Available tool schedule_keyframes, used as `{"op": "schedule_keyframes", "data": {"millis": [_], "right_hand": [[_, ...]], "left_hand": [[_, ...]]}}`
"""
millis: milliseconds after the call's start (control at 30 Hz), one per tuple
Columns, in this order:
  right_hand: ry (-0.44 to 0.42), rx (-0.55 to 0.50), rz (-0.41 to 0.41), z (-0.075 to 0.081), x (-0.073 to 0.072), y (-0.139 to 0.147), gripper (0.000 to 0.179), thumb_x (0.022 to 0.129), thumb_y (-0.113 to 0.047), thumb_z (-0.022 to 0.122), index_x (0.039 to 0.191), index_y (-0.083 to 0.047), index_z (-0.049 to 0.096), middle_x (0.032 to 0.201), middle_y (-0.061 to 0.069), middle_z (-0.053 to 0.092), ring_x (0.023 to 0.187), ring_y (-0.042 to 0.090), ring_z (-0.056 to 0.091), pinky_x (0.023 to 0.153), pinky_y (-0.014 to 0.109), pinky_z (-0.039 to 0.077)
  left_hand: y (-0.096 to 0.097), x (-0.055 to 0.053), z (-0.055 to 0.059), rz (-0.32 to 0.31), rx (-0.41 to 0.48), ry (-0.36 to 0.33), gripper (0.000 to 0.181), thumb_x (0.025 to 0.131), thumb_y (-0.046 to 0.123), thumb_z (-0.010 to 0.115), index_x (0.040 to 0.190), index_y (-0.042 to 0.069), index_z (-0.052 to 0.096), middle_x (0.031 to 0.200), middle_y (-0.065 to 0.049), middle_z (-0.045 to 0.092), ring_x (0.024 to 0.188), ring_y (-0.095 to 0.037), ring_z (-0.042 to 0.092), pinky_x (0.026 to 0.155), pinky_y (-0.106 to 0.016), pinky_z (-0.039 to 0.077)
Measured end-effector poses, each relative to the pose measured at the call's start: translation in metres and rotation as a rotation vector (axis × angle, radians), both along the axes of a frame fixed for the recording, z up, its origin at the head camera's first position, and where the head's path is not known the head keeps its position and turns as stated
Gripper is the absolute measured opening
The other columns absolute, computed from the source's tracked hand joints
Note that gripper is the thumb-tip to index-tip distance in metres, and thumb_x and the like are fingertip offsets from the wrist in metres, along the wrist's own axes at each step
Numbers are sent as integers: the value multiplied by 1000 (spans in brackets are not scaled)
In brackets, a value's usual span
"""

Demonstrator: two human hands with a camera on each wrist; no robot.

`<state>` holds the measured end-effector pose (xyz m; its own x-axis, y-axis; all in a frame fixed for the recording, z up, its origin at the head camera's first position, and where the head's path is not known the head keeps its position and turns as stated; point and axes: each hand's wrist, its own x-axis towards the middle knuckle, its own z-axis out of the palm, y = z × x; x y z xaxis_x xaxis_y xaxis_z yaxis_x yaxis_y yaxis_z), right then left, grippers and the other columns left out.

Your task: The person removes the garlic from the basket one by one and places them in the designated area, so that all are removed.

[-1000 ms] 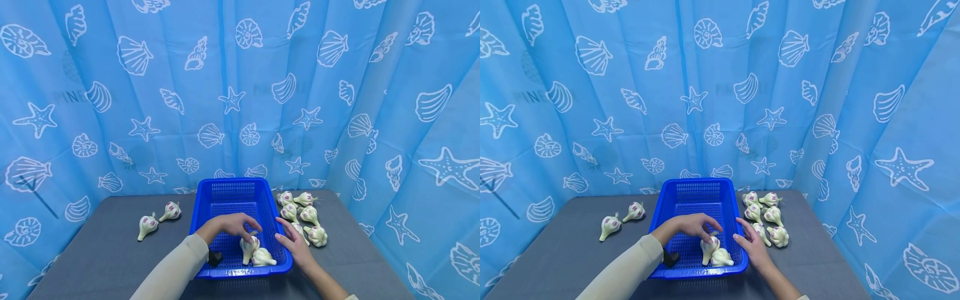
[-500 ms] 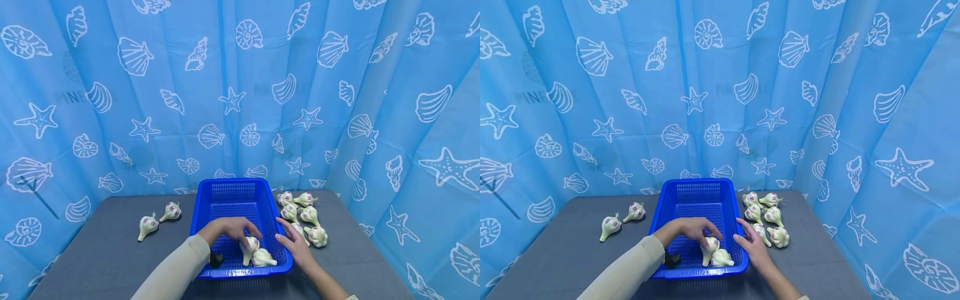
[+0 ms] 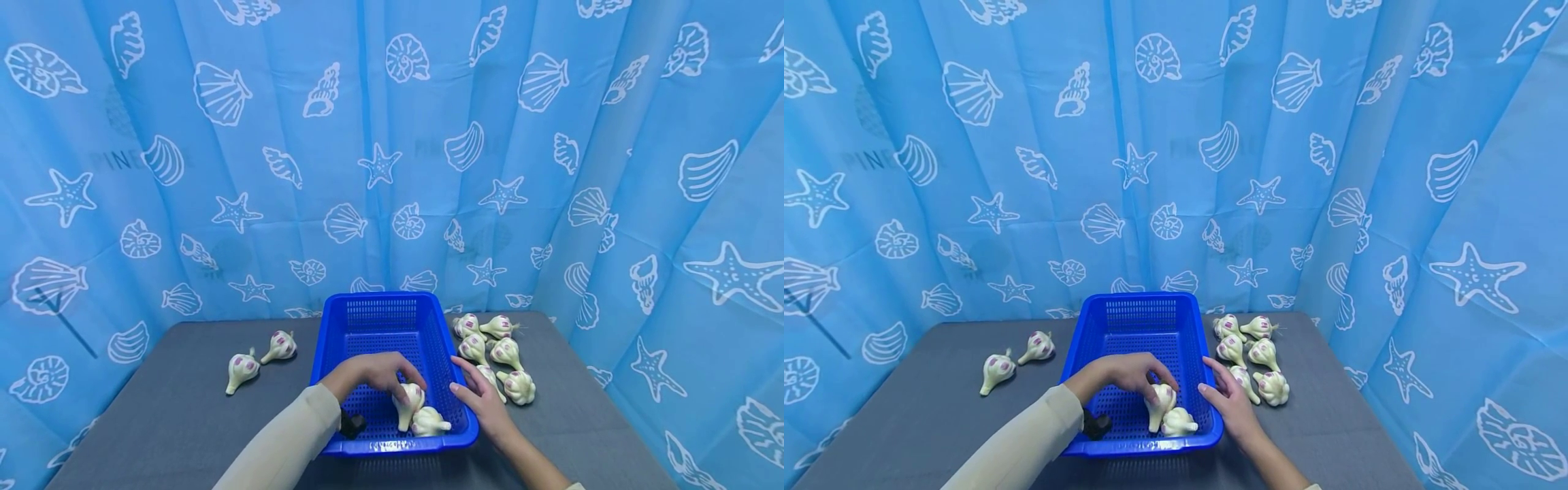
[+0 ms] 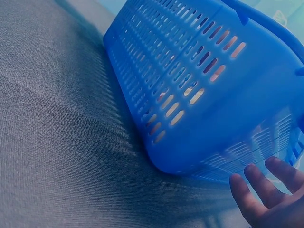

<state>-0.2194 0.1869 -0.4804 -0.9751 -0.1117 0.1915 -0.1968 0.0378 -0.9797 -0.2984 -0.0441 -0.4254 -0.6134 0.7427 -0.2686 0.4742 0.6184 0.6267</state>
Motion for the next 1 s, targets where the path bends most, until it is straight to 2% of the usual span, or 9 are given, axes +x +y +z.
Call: {"op": "schedule_keyframes", "data": {"millis": [300, 500, 633, 767, 933, 1000], "right_hand": [[14, -27, 1, 0, -1, 0, 49, 95, -3, 56, 142, 0, 45, 133, 30, 51, 116, 42, 54, 83, 41, 55], [11, -28, -8, 0, -1, -1, 49, 94, -3, 57, 142, 0, 45, 133, 30, 52, 116, 42, 55, 82, 42, 55], [4, -44, 3, -1, -2, -1, 49, 94, -2, 57, 142, 0, 45, 133, 30, 51, 116, 40, 55, 82, 42, 55], [9, -45, 2, -1, -1, -1, 49, 94, -2, 57, 142, 0, 45, 133, 30, 52, 116, 39, 55, 82, 40, 55], [12, -46, 4, -1, 0, -1, 49, 94, -2, 57, 142, 1, 45, 134, 30, 51, 117, 42, 54, 83, 42, 55], [5, -50, 4, -1, 0, 0, 49, 94, -2, 57, 142, 0, 45, 134, 30, 51, 117, 42, 54, 83, 43, 55]], "left_hand": [[-13, -5, 10, 63, 135, 16, 33, 86, 14, 74, 119, 20, 71, 114, 9, 66, 100, -12, 60, 77, -27, 53], [-26, -6, 16, 93, 220, 57, 33, 88, 19, 73, 120, 23, 70, 117, 11, 64, 104, -13, 60, 84, -31, 52], [-38, -4, 22, 141, 276, 75, 34, 88, 21, 73, 122, 25, 69, 120, 11, 63, 108, -15, 60, 88, -35, 52], [-51, -2, 27, 187, 352, 110, 36, 89, 20, 73, 124, 25, 68, 125, 6, 62, 112, -19, 60, 90, -38, 51], [-67, 2, 32, 241, 416, 191, 37, 89, 23, 72, 125, 24, 66, 130, 0, 61, 115, -25, 58, 92, -43, 50], [-72, 4, 34, 274, 451, 200, 38, 89, 24, 73, 126, 22, 66, 130, -1, 61, 116, -26, 58, 92, -45, 49]]}}
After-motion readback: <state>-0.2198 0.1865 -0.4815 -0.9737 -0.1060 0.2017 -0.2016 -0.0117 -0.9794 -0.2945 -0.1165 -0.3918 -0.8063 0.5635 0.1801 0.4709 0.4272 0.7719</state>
